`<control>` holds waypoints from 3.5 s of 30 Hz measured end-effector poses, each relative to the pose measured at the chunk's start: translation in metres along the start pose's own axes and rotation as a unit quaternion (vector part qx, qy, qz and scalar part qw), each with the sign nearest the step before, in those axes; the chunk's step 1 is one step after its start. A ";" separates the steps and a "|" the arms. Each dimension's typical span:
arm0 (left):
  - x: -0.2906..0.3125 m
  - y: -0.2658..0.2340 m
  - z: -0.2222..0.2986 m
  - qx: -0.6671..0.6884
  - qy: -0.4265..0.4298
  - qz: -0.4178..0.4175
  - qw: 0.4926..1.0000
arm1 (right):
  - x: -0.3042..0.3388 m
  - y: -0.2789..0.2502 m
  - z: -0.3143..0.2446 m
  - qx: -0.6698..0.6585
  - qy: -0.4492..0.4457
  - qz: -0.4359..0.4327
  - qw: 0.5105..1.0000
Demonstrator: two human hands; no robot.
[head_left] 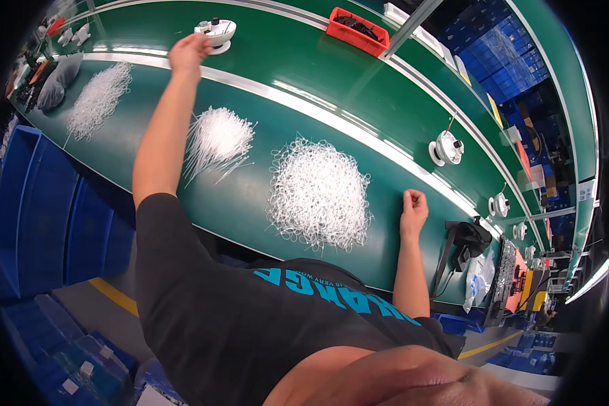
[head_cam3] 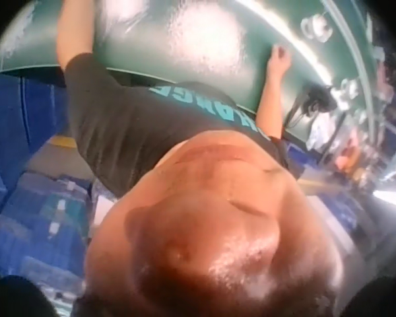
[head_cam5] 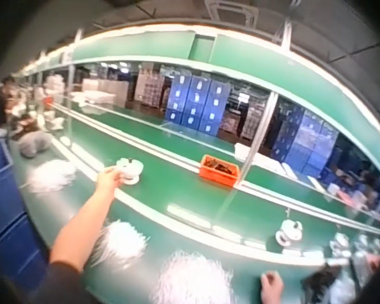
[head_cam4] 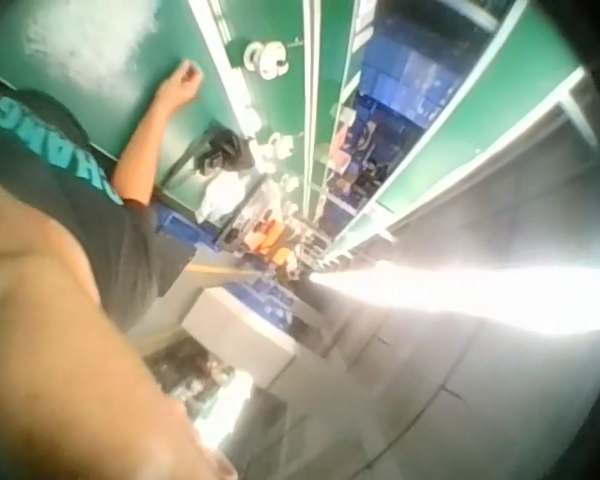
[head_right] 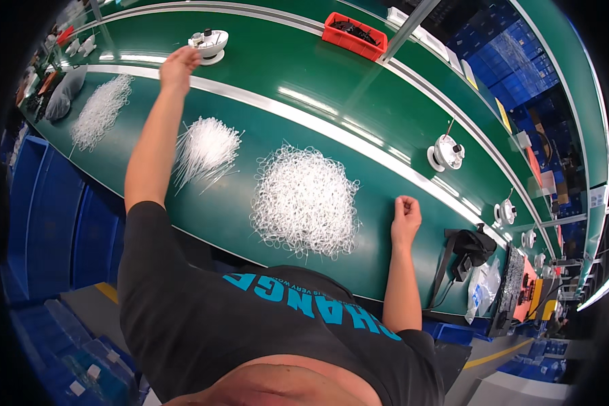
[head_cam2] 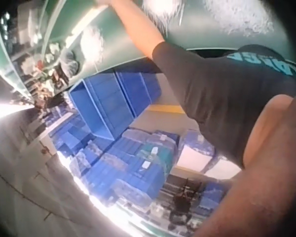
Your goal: Assemble small plastic and metal components on an electronics production line.
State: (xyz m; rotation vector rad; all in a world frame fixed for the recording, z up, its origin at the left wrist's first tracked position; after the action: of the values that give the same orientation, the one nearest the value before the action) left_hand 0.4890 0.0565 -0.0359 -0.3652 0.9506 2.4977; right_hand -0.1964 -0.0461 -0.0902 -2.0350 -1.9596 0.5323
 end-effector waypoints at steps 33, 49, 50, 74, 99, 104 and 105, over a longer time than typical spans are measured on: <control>0.005 0.035 -0.074 -0.201 -0.203 -0.234 0.929 | 0.005 0.010 -0.018 0.070 0.004 -0.012 0.997; 0.285 0.286 0.024 -0.111 -0.173 -0.543 0.814 | -0.013 -0.023 -0.111 0.009 -0.113 -0.032 0.993; 0.305 0.294 0.024 -0.116 -0.179 -0.567 0.796 | -0.013 -0.027 -0.108 -0.007 -0.066 -0.038 0.997; 0.444 0.311 0.010 -0.150 -0.260 -0.681 0.668 | -0.012 -0.094 -0.049 -0.019 0.006 -0.226 0.974; 0.428 0.357 0.016 0.019 -0.205 -0.545 0.813 | -0.015 -0.078 -0.054 0.143 -0.039 -0.166 0.975; 0.432 0.356 0.013 -0.009 -0.180 -0.573 0.800 | -0.007 -0.082 -0.064 0.135 -0.044 -0.170 0.975; 0.433 0.356 0.011 -0.014 -0.180 -0.580 0.794 | -0.005 -0.083 -0.067 0.132 -0.060 -0.169 0.975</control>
State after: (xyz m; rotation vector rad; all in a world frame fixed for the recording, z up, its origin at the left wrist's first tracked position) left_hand -0.0614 -0.0403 0.0035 -0.3155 0.3139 1.3465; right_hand -0.2422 -0.0430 0.0062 -1.5021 -2.1126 0.7998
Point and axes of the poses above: each hand's wrist, its own x-axis away from the middle knuckle, its own y-axis out of the palm, z = x × y, the point moved 3 cm from there along -x, towards the middle knuckle, and after that the axes turned 15 degrees about y, right-handed, at the moved point
